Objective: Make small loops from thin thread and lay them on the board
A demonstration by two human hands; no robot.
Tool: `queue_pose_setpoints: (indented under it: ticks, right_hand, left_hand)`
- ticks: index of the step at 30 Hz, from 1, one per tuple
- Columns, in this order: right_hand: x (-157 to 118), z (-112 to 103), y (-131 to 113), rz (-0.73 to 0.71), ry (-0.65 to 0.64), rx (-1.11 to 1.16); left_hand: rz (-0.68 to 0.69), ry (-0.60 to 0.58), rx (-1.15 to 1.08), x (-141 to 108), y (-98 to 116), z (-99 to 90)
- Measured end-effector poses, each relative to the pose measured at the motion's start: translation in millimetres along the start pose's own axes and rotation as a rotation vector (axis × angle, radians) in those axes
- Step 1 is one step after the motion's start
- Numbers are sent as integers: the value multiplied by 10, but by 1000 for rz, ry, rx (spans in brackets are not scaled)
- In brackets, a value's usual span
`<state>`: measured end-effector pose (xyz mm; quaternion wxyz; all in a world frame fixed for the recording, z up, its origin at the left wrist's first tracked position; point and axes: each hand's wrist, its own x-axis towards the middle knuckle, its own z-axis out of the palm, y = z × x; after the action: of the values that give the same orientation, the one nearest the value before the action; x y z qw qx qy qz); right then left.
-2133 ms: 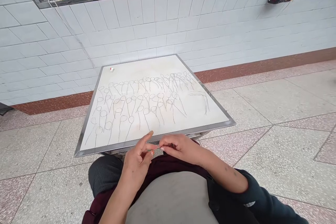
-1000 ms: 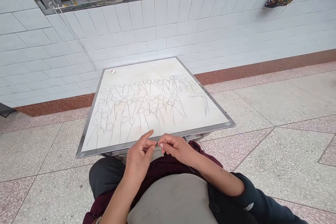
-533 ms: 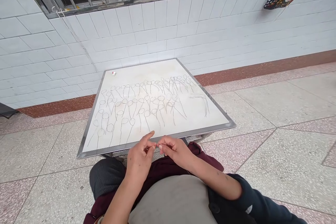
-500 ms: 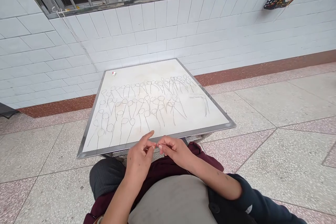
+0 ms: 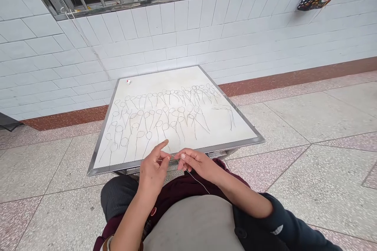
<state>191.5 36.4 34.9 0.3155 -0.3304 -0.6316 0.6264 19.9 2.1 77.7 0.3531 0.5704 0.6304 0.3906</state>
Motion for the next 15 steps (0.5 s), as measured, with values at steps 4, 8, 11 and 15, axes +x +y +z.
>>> queue_pose_setpoints:
  ticks: [4,8,11,15]
  right_hand:
    - [-8,-24,9,26,-35,70]
    - [-7,-8,21,39,-20,57]
    - [-9,6,20,27,-9,-22]
    - [-11,53,12,-46,52,-266]
  left_hand:
    - [-8,-22,-36,53,-3,-43]
    - [2,-112,-95,99,-43,-56]
    - [10,-117,-100,102,-44,-35]
    - [-17,-65,-79,85,-10,21]
